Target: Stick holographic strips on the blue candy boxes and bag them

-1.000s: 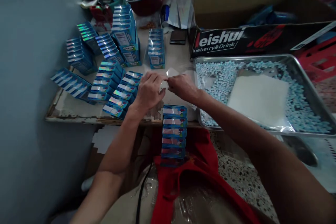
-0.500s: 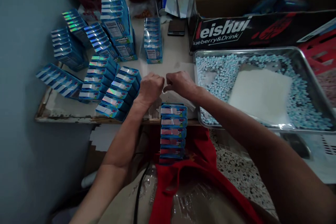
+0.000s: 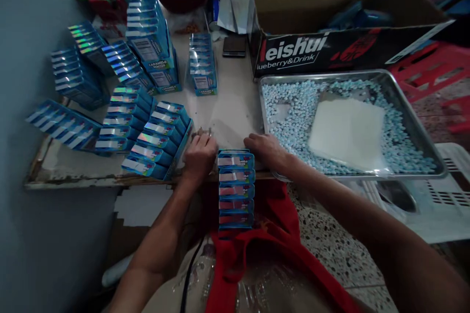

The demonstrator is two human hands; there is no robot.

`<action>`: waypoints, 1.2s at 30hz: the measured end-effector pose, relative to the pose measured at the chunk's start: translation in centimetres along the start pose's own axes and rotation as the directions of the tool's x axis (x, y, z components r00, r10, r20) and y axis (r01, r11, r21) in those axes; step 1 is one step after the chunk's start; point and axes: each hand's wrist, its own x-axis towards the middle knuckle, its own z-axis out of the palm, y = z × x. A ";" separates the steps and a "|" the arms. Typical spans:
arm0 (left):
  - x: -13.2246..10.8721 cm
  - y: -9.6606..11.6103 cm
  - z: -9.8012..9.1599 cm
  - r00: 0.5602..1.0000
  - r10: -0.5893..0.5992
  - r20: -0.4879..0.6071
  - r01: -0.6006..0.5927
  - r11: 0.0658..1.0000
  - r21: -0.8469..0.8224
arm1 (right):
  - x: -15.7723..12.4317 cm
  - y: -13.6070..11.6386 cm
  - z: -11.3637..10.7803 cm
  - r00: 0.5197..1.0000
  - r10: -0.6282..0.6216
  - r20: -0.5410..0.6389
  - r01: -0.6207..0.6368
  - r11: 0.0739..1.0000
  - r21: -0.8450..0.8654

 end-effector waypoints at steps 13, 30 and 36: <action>2.3 0.8 -7.9 0.987 0.060 0.150 -0.053 0.997 -0.055 | -2.4 -0.7 -2.8 0.958 0.227 -0.175 -0.165 0.936 0.310; -3.8 3.6 -5.7 0.781 -0.162 -0.604 -0.125 0.906 -0.405 | -7.8 -6.0 1.8 0.371 0.062 -0.927 0.063 0.994 0.092; -4.8 3.4 -5.1 0.752 -0.150 -0.642 -0.140 0.915 -0.378 | -8.7 -6.1 2.1 0.411 0.034 -0.911 0.079 0.994 0.073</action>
